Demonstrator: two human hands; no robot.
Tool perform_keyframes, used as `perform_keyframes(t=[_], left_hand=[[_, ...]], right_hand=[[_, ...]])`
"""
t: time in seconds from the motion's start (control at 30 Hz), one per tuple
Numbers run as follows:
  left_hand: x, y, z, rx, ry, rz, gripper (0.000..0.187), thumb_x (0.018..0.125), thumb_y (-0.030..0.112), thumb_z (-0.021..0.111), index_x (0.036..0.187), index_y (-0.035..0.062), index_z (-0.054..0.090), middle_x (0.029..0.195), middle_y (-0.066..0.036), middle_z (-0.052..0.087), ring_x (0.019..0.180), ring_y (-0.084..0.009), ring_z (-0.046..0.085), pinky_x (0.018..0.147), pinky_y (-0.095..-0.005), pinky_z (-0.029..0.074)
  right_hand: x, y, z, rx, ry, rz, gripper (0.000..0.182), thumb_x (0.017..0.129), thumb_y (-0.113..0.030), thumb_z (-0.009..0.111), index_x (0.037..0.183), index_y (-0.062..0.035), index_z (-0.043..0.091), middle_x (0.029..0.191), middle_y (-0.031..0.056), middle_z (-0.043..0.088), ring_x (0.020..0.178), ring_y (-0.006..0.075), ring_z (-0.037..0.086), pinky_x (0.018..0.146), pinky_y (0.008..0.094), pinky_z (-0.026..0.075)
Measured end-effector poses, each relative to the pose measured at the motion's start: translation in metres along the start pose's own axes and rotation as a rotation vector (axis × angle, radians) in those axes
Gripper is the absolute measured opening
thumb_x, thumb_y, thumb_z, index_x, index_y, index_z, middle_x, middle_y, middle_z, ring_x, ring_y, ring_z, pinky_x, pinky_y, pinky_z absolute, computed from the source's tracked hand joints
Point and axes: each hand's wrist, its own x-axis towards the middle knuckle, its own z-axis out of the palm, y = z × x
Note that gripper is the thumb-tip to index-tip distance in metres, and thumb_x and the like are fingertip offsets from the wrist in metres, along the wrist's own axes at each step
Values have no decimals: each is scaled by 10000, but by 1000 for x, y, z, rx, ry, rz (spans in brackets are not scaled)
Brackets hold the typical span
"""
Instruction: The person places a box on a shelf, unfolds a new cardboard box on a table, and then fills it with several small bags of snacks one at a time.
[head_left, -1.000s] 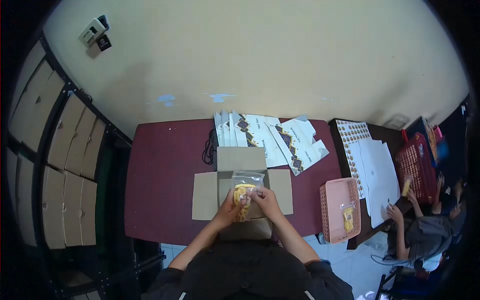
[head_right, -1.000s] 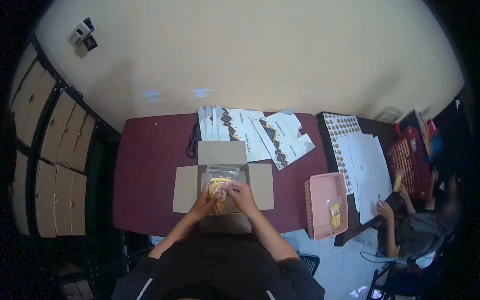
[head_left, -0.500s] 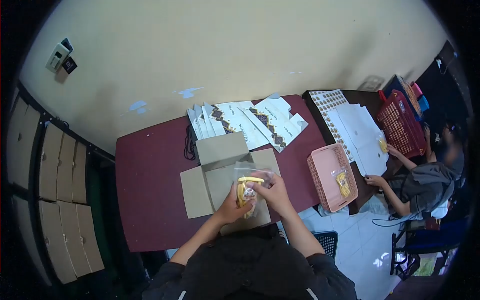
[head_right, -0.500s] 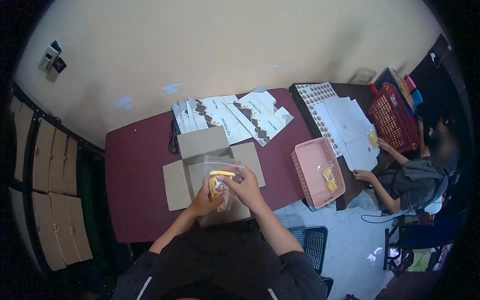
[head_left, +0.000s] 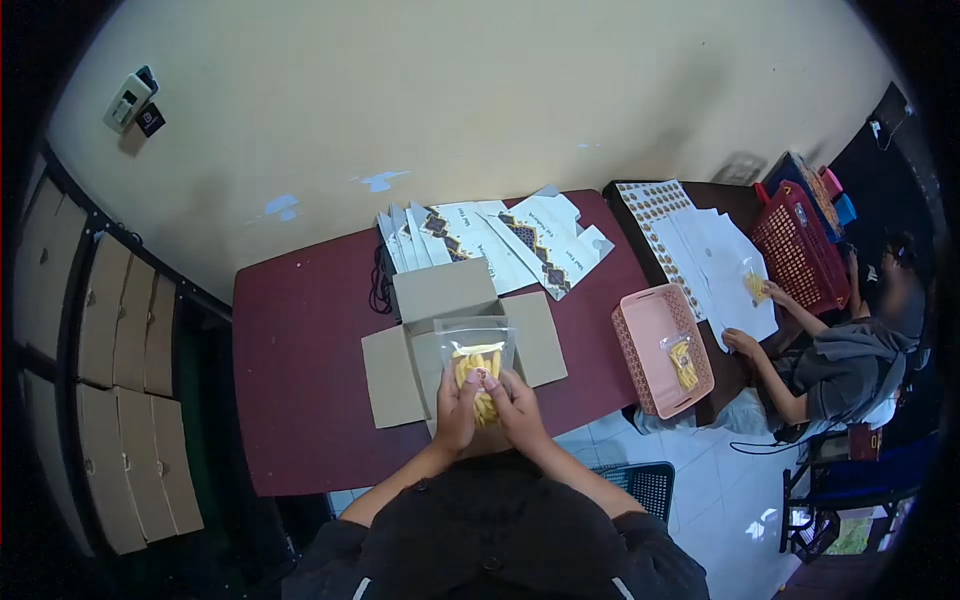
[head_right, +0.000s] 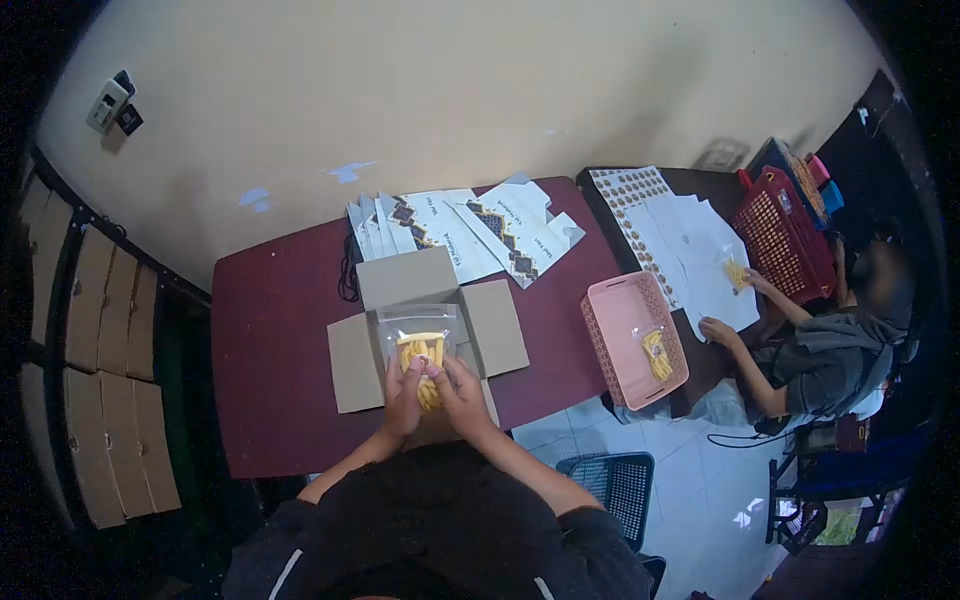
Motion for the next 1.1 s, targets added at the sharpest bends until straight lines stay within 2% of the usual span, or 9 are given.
perform_keyframes(t=[0.13,0.23,0.37,0.43,0.53,0.67,0.83,1.0,1.1], left_hand=[[-1,9,3,169,31,90,386,975,268,247,1186,-9,414,1057,-102,533,967,-138,516,839,-258,413],[1,-2,-5,146,-69,151,406,974,287,245,1186,-19,407,1070,-115,532,977,-135,512,835,-263,413],[3,5,3,428,-192,231,464,970,339,241,1185,-36,409,1012,-126,562,921,-162,546,801,-287,434],[2,4,3,388,-170,227,429,970,306,272,1180,-40,416,983,-120,576,900,-173,557,792,-293,442],[1,-8,-1,-82,-220,57,371,949,206,379,1236,-28,350,1080,-110,537,973,-164,525,821,-304,432],[-6,8,6,447,-478,12,513,905,199,467,1308,5,215,1180,-113,431,1094,-167,434,927,-296,359],[-2,-6,-4,482,-555,115,563,860,158,519,1303,4,208,1160,-102,435,1067,-149,436,907,-288,367],[-5,-5,6,427,-496,45,596,830,120,526,1308,13,186,1150,-106,440,1059,-158,446,901,-302,381],[-2,-15,4,494,-590,59,623,819,160,565,1292,1,193,1132,-144,461,1051,-199,468,868,-319,406]], right_hand=[[-7,2,2,260,92,113,285,937,-222,440,934,44,540,786,68,474,803,119,458,744,255,380],[-6,-2,-6,-74,31,32,319,944,-240,427,928,58,538,809,69,495,792,116,472,734,254,388],[-7,5,-14,-13,30,61,329,943,-259,433,949,51,545,838,50,524,786,107,487,726,255,403],[-10,0,-14,172,77,88,303,930,-250,465,951,31,575,904,46,560,821,101,505,732,255,416],[-11,-4,-30,59,54,116,319,926,-265,479,904,25,609,848,31,586,828,79,511,735,248,424],[-9,-18,-40,-75,39,111,372,929,-294,468,829,37,606,725,15,586,718,69,513,660,252,432],[-11,-8,-39,-24,159,107,465,952,-348,385,791,35,594,712,26,583,684,66,507,616,249,425],[-13,-13,-45,-103,44,40,333,867,-287,560,911,39,614,742,82,617,696,92,535,625,273,444],[-14,-18,-58,-231,20,148,354,895,-306,516,871,28,633,770,30,625,717,81,557,643,234,448]])
